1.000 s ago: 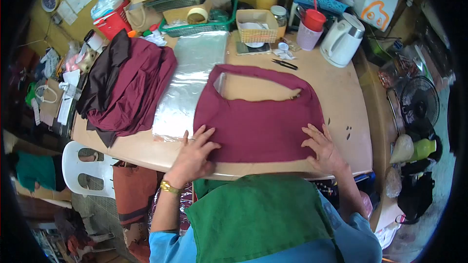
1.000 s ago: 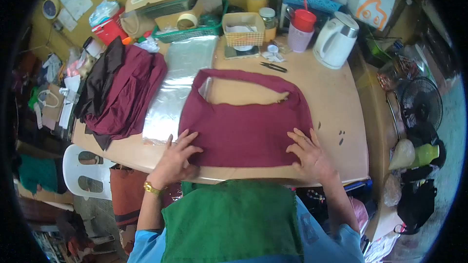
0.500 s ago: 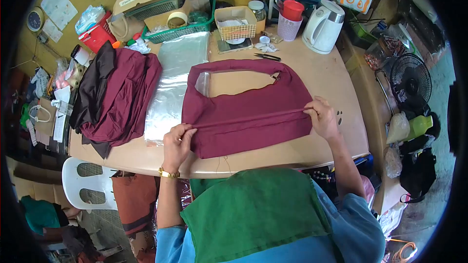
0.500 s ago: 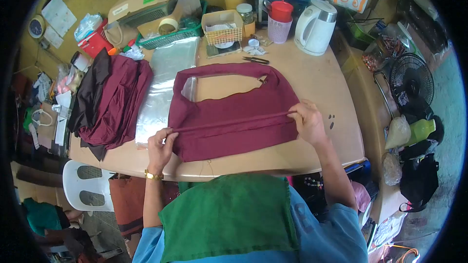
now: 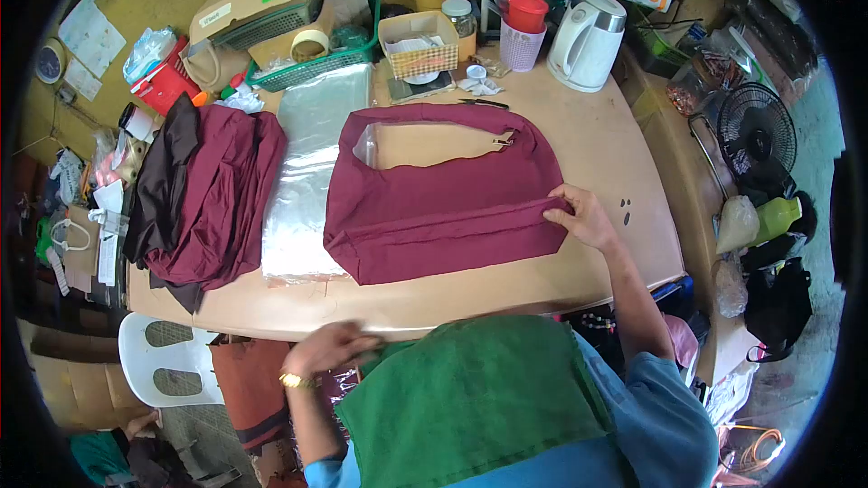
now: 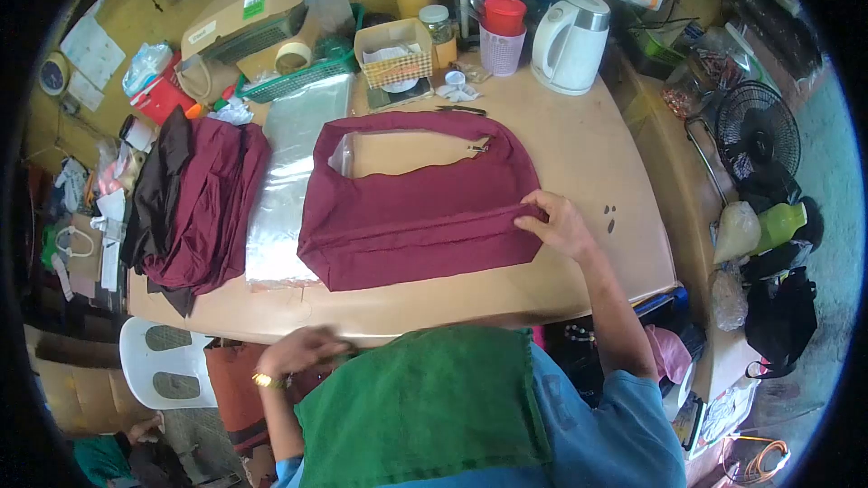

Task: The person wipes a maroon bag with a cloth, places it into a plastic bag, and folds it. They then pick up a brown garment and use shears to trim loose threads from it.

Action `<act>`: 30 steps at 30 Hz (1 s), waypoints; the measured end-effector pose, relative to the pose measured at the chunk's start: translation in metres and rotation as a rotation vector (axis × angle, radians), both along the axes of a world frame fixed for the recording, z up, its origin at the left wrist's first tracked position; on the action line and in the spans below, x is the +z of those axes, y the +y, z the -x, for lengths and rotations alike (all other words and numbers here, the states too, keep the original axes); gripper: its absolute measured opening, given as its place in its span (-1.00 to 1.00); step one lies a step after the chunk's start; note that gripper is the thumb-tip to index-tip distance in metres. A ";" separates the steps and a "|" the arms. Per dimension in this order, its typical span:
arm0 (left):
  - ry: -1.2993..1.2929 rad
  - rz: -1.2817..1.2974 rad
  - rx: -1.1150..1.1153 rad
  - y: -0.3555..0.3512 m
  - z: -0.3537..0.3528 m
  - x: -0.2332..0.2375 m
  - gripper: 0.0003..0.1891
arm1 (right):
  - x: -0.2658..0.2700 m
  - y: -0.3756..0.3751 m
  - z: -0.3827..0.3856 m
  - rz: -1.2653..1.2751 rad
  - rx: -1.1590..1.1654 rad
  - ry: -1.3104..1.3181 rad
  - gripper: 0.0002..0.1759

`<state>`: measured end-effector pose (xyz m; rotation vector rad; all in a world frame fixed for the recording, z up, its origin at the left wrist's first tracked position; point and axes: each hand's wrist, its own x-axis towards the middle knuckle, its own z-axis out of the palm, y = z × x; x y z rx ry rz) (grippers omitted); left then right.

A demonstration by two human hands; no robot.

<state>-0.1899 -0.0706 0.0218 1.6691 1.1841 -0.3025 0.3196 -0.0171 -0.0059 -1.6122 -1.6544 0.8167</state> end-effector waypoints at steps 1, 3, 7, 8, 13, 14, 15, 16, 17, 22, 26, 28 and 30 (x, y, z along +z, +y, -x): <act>0.444 -0.197 -0.212 -0.001 0.022 -0.002 -0.63 | 0.001 -0.002 -0.005 0.093 0.052 0.068 -0.67; 0.631 -0.274 0.231 -0.010 0.034 0.044 -0.56 | 0.009 -0.007 -0.004 0.084 0.072 0.047 -0.63; -0.020 -1.157 0.406 0.019 -0.001 0.049 -0.44 | 0.036 -0.006 0.012 -0.104 0.192 -0.200 -0.64; -0.186 -1.295 0.380 0.036 -0.038 0.069 -0.42 | 0.040 -0.008 0.018 -0.104 0.190 -0.200 -0.64; -0.111 -1.148 0.020 0.086 -0.051 0.010 -0.60 | 0.044 -0.016 0.022 -0.362 0.251 -0.613 -0.74; 0.028 -0.994 -0.134 0.087 -0.047 -0.003 -0.64 | 0.036 -0.019 0.019 -0.361 0.239 -0.619 -0.74; 0.020 -0.995 -0.144 0.083 -0.050 -0.011 -0.64 | 0.023 -0.023 0.015 -0.285 0.245 -0.692 -0.76; 0.022 -0.950 -0.207 0.075 -0.053 -0.019 -0.66 | 0.018 -0.028 0.014 -0.206 0.254 -0.763 -0.77; 0.025 -0.906 -0.266 0.068 -0.054 -0.024 -0.67 | 0.020 -0.034 0.013 -0.202 0.248 -0.765 -0.77; -0.039 -0.751 -0.089 0.040 -0.058 0.079 -0.74 | 0.100 -0.037 0.029 0.154 0.287 -0.221 -0.54; -0.124 -1.158 0.118 0.049 -0.136 0.061 -0.43 | 0.057 -0.013 0.088 -0.238 0.153 -0.378 -0.24; 0.071 -1.166 0.042 0.059 -0.148 0.014 -0.27 | 0.016 -0.006 0.099 -0.240 0.103 -0.779 -0.12; 0.103 -1.124 0.016 0.052 -0.137 -0.012 -0.25 | 0.008 -0.015 0.097 -0.183 0.146 -0.777 -0.10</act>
